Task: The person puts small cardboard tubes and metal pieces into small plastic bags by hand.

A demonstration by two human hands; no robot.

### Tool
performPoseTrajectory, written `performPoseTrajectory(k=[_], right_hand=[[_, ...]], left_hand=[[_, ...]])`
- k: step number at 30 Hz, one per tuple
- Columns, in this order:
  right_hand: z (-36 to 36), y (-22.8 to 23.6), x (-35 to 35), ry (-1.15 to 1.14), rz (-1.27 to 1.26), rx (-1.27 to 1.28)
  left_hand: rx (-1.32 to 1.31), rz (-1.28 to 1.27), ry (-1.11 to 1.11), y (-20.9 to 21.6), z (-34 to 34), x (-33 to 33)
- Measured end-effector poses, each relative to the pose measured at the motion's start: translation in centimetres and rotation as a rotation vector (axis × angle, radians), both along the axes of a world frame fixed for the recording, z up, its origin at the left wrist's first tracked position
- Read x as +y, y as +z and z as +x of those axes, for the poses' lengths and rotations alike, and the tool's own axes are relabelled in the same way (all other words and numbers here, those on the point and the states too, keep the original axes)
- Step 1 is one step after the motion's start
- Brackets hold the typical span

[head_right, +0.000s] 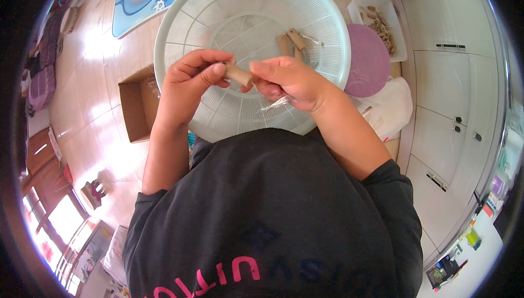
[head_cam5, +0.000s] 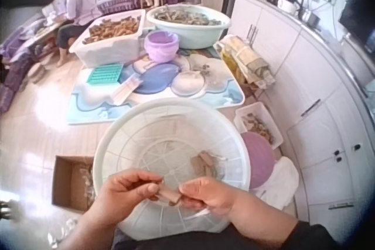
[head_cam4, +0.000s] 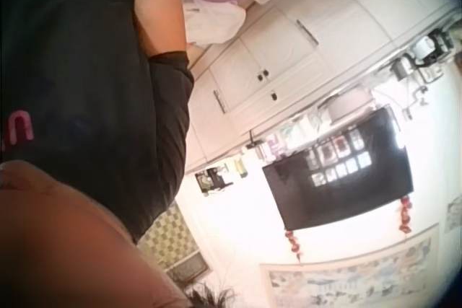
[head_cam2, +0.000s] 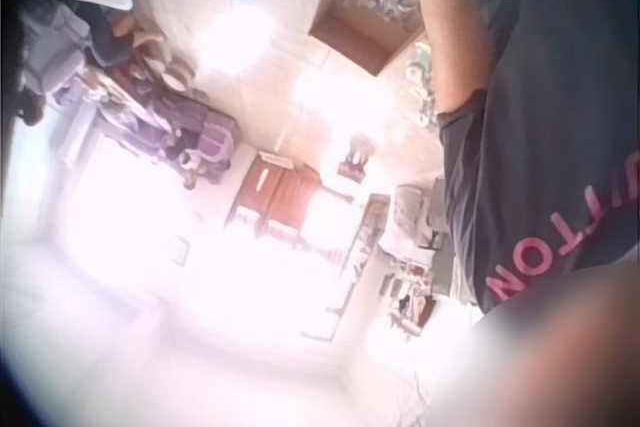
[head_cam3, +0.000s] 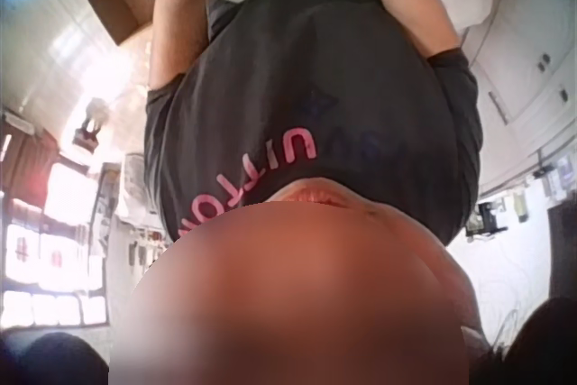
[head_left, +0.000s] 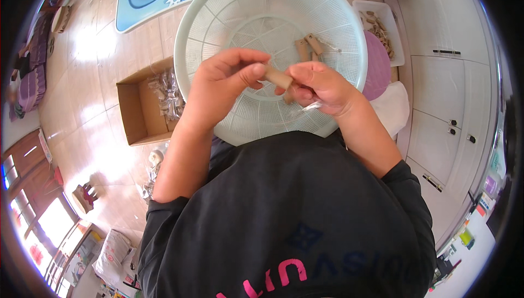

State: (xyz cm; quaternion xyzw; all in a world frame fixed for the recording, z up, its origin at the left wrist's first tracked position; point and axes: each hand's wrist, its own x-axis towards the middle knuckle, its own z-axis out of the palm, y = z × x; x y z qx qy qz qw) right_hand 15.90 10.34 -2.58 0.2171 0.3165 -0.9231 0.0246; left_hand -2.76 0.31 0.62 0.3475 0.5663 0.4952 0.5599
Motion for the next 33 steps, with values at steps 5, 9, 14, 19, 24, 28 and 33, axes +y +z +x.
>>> performPoseTrajectory(k=[5,9,14,19,24,28,33], right_hand=[[1.7,0.5,0.0,-0.221,0.302,-0.167],[2.2,1.2,0.1,-0.257,0.377,-0.209],[1.8,0.9,-0.5,-0.325,0.433,-0.169],[0.9,1.7,-1.5,-0.414,0.608,-0.107],[1.0,1.6,-1.8,-0.495,0.617,-0.073],[0.8,1.4,-2.0,-0.474,0.656,-0.116],[1.0,1.2,-2.0,-0.503,0.636,-0.16]], left_hand=[[-0.066,-0.023,0.194,-0.1,0.4,0.6],[-0.058,-0.003,0.259,-0.4,0.5,0.5],[-0.113,-0.015,0.273,-0.8,1.6,0.3],[-0.187,-0.078,0.25,-0.1,3.0,0.0],[-0.201,-0.028,0.344,-0.4,3.0,-0.1],[-0.225,0.05,0.435,-0.6,2.7,-0.1],[-0.216,0.098,0.418,-0.4,2.5,-0.2]])
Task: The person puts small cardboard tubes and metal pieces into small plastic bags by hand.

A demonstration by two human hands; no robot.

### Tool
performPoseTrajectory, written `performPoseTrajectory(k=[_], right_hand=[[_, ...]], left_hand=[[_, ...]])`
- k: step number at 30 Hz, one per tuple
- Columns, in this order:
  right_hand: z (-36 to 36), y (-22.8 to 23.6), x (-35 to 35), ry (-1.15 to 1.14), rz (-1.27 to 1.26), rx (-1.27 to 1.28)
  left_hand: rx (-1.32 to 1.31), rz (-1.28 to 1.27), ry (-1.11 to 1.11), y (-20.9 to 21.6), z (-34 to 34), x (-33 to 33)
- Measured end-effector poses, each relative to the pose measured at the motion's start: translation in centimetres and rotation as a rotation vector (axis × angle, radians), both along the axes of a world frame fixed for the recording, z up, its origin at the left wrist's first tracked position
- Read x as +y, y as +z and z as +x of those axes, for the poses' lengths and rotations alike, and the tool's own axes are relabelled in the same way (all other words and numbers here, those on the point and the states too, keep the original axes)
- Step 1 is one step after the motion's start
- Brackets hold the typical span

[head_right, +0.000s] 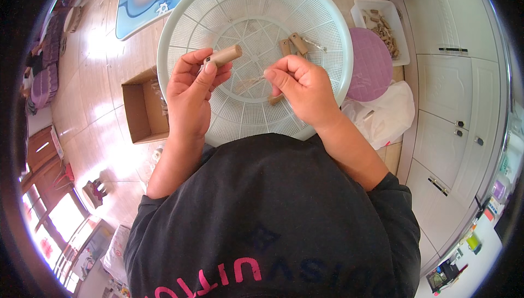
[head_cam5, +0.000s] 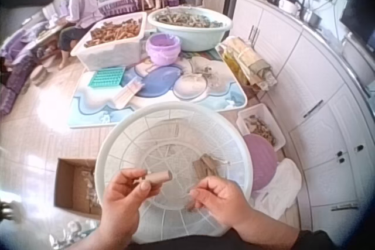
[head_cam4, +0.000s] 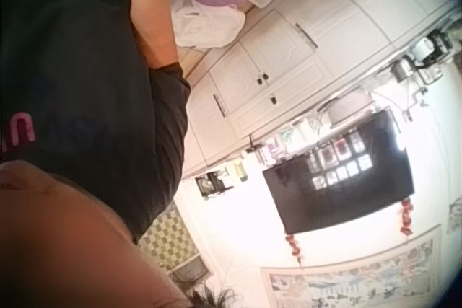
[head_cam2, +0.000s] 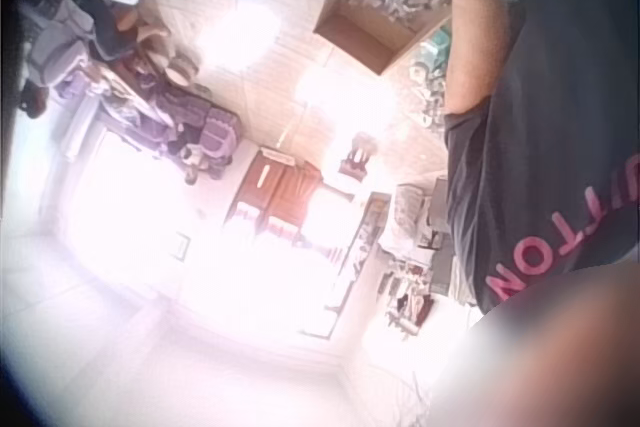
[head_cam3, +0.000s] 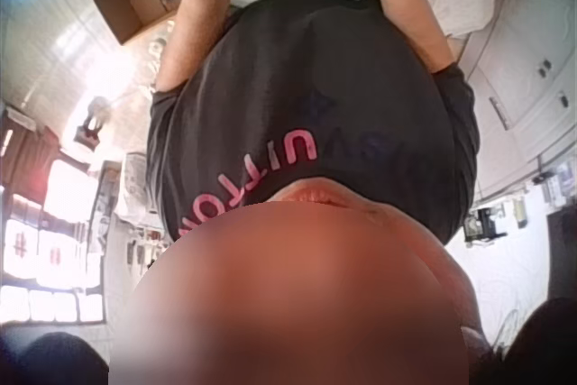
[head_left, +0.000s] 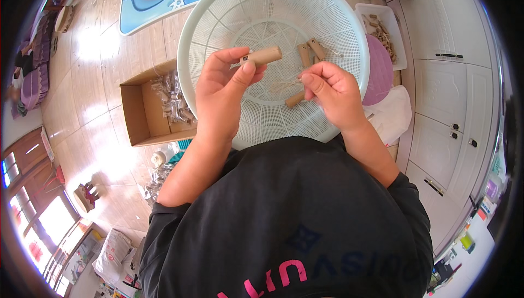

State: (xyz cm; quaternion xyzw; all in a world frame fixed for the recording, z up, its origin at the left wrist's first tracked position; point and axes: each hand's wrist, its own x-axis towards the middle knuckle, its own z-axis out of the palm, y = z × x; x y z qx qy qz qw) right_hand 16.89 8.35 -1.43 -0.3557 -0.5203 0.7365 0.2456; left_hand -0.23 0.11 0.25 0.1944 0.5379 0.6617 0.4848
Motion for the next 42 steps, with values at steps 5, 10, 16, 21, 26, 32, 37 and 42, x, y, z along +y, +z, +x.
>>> performPoseTrajectory(k=[5,10,16,21,26,32,37,42], right_hand=[[-0.2,0.4,0.3,-0.041,0.006,-0.225],[-1.4,0.4,-0.9,-0.063,0.054,-0.277],[-1.4,0.5,-0.9,-0.032,0.097,-0.254],[-1.4,-0.7,-1.6,-0.121,0.227,-0.049],[-0.9,-0.6,-1.3,-0.087,0.478,-0.155],[-0.7,-0.2,-0.5,-0.027,0.174,-0.14],[-1.3,-0.4,-0.7,-0.105,0.102,0.062],[-1.8,0.3,-1.1,-0.099,0.159,0.09]], left_hand=[[0.079,0.053,0.033,-0.3,0.7,-0.1],[0.039,0.072,-0.043,-0.5,2.1,-0.1],[0.025,0.044,-0.062,-0.6,2.4,-0.1],[0.002,0.019,-0.027,-0.8,2.2,0.1],[-0.038,-0.01,-0.019,-0.3,2.0,0.1],[-0.04,0.071,-0.087,-0.6,1.8,-0.1],[-0.014,0.05,-0.082,-0.8,1.6,0.0],[0.005,-0.005,-0.111,-0.6,1.8,-0.1]])
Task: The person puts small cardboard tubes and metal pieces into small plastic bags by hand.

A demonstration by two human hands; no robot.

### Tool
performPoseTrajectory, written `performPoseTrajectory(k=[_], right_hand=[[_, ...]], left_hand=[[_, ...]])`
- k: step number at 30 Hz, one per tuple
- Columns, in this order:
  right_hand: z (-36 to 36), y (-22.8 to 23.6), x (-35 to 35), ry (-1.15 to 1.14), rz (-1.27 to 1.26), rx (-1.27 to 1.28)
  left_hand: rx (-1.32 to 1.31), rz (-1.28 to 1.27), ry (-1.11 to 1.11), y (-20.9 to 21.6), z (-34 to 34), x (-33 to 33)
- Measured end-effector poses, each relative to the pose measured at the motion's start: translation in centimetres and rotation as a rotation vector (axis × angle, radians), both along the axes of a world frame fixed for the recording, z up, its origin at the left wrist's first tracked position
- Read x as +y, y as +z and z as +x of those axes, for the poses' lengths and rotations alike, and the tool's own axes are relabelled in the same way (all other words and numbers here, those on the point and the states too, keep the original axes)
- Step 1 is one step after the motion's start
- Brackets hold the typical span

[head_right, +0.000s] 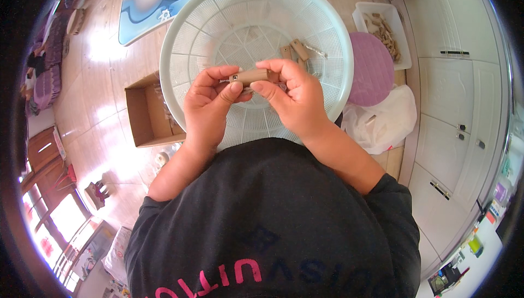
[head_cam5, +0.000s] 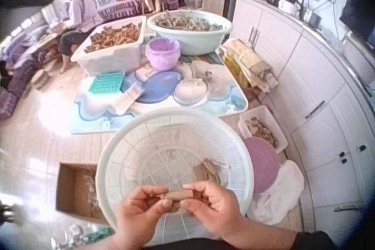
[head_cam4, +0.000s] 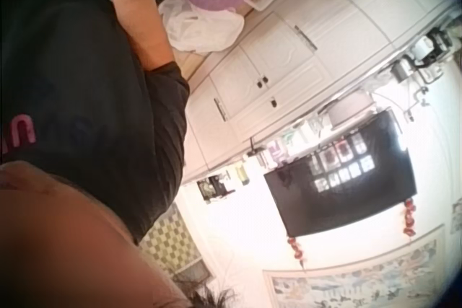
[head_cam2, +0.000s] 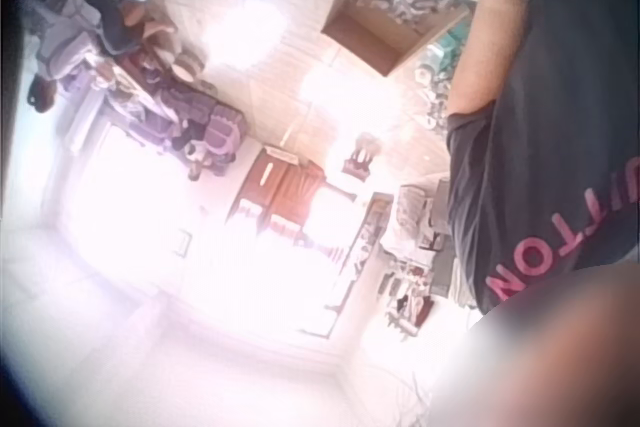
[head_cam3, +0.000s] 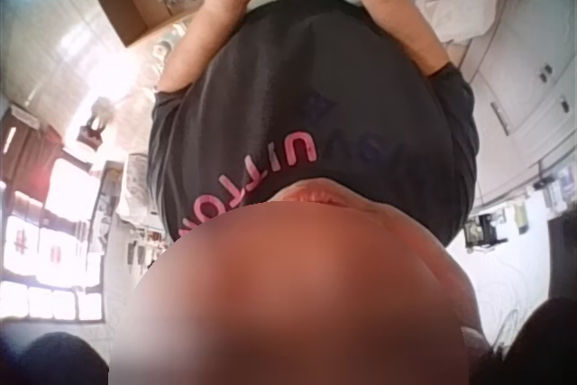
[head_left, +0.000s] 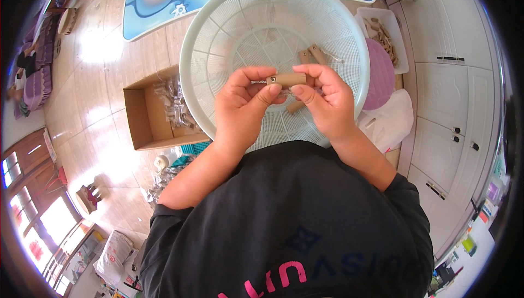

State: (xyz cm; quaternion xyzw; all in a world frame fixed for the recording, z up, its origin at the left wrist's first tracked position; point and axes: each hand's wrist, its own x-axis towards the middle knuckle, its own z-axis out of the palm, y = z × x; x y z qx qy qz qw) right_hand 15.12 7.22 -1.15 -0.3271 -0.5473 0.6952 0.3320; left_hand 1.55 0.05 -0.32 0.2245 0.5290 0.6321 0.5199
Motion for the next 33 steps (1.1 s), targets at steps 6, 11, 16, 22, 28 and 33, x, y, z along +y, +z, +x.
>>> performPoseTrajectory(k=[6,11,16,22,28,33], right_hand=[[0.4,-1.1,0.5,-0.048,0.115,-0.082],[0.6,-1.5,1.7,-0.151,-0.184,-0.027],[0.6,-1.9,1.2,-0.126,-0.245,-0.038],[0.8,-2.5,0.8,-0.079,-0.278,-0.073],[0.8,-2.5,0.9,-0.026,-0.255,-0.093],[1.0,-2.0,1.2,-0.027,-0.169,-0.081]], left_hand=[[0.07,-0.1,-0.079,0.4,-0.9,0.8],[0.951,-0.035,0.257,1.0,-9.0,6.2],[1.522,-0.259,0.358,-1.5,-17.7,11.9],[1.349,-0.675,0.077,-2.3,-18.8,14.4],[1.553,-0.494,-0.071,-0.9,-19.1,11.9],[1.601,-0.372,-0.001,2.5,-17.8,8.6]])
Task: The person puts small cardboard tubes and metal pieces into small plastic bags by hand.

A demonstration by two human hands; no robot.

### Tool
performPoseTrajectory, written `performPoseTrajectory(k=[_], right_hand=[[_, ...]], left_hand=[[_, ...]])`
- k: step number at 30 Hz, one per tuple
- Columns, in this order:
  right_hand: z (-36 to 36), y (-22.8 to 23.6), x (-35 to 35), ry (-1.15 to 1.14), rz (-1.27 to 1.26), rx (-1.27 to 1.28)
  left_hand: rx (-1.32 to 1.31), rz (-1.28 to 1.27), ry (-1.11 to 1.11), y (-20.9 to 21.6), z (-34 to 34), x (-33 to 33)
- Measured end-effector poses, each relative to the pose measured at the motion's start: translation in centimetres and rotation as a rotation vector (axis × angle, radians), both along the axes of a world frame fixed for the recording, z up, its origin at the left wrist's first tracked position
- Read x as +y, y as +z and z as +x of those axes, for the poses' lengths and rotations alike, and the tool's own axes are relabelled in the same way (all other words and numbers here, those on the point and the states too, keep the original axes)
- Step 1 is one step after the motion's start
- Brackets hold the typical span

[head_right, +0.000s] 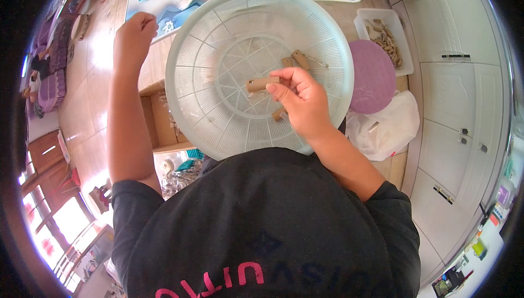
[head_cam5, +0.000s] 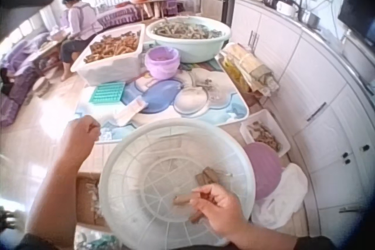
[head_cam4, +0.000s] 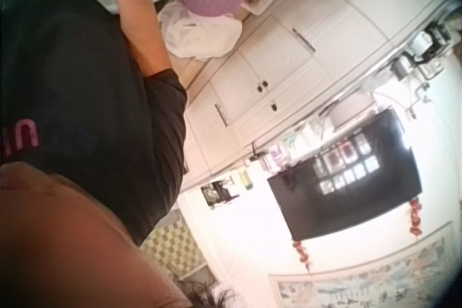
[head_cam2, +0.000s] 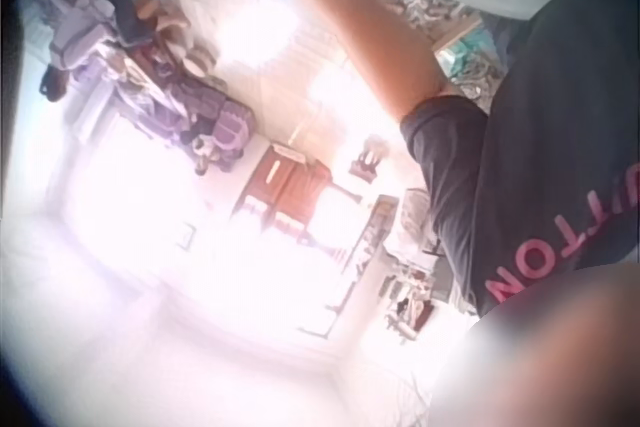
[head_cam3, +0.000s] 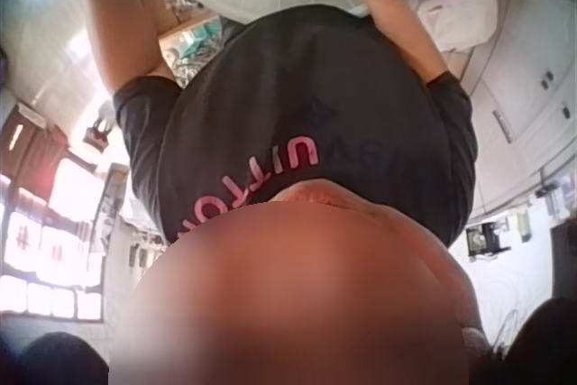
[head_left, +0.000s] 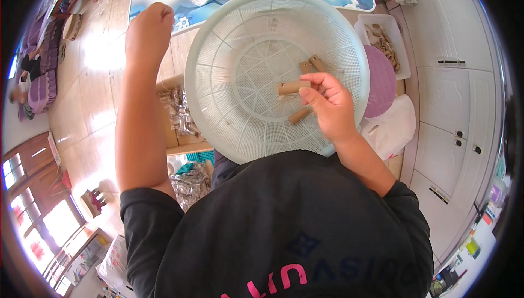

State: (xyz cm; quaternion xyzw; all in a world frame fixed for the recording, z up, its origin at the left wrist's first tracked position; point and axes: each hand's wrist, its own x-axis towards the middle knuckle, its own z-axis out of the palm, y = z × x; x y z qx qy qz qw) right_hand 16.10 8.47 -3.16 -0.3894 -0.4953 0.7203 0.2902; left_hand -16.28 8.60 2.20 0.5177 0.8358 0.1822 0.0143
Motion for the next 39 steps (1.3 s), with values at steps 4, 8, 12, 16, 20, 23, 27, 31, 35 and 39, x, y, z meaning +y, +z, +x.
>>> performPoseTrajectory(k=[4,8,12,16,20,23,27,31,35,39], right_hand=[[-0.2,2.5,0.9,-0.163,0.282,0.095],[-0.6,4.0,1.8,-0.23,0.598,0.162],[-0.5,3.7,2.2,-0.252,0.9,0.107],[-0.4,3.3,2.4,-0.236,1.07,0.026],[-0.2,3.2,1.6,-0.139,0.923,0.012],[0.0,3.1,1.3,-0.042,0.754,-0.012],[0.3,2.3,1.5,0.075,0.512,0.052],[0.7,2.2,2.1,0.187,0.311,0.02],[0.7,2.5,2.0,0.228,0.283,-0.018],[0.9,2.3,2.2,0.116,0.09,0.083]], left_hand=[[-0.847,0.079,0.038,3.5,5.7,-3.2],[-1.109,0.037,-0.058,2.5,9.8,-5.1],[-1.25,-0.023,-0.129,1.6,11.8,-6.2],[-1.323,-0.055,-0.159,1.6,12.5,-7.0],[-1.364,0.024,-0.137,0.9,13.3,-7.2],[-1.438,-0.016,-0.098,0.6,13.8,-7.1],[-1.528,-0.083,-0.219,-0.3,14.0,-7.0],[-1.703,-0.158,-0.188,-0.9,14.4,-6.8],[-1.773,-0.101,-0.046,-1.7,15.0,-6.9],[-1.783,-0.106,-0.036,-1.3,14.8,-6.8]])
